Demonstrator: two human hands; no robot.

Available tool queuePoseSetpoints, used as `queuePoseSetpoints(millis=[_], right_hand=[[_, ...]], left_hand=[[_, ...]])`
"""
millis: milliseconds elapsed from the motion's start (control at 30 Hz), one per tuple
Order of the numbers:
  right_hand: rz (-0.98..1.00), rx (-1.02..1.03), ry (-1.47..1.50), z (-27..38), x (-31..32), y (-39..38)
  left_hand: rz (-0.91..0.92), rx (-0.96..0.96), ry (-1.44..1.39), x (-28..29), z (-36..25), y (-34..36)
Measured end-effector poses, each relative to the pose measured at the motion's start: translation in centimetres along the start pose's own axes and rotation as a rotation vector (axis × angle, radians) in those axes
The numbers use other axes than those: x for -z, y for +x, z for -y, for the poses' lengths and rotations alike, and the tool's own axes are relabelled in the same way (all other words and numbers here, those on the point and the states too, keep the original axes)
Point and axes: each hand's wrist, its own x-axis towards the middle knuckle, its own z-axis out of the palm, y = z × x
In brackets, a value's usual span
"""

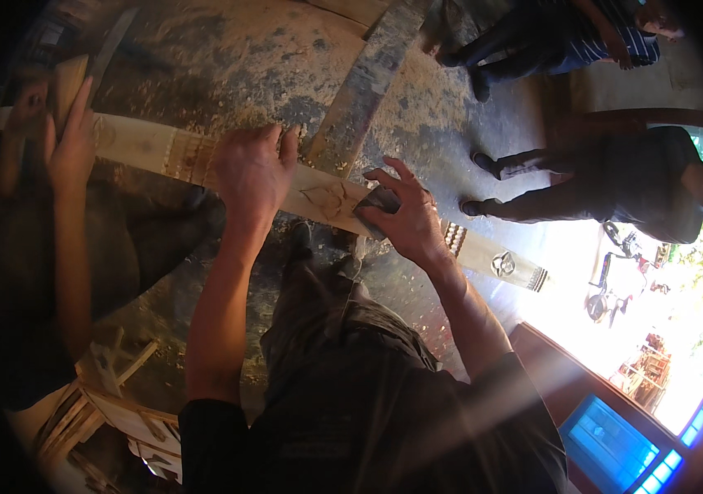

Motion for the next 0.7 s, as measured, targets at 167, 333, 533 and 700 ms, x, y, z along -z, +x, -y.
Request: queuePoseSetpoints(millis=[167, 333, 533, 700], right_hand=[[-0.093, 0.104, -0.027, 0.8, -0.8, 1.1], [-0.027, 0.035, -0.011, 0.4, 0.3, 0.1], [-0.043, 0.089, -0.077, 0.7, -0.9, 1.2], [-0.109, 0.132, -0.014, 0.8, -0.7, 0.9]], left_hand=[[0.005, 0.004, -0.040, -0.1, -0.1, -0.1], [-0.086, -0.038, -0.048, -0.5, 0.1, -0.2], [0.065, 0.059, -0.026, 0.4, 0.0, 0.0], [-0.024, 0.005, -0.043, 0.0, -0.1, 0.1]])
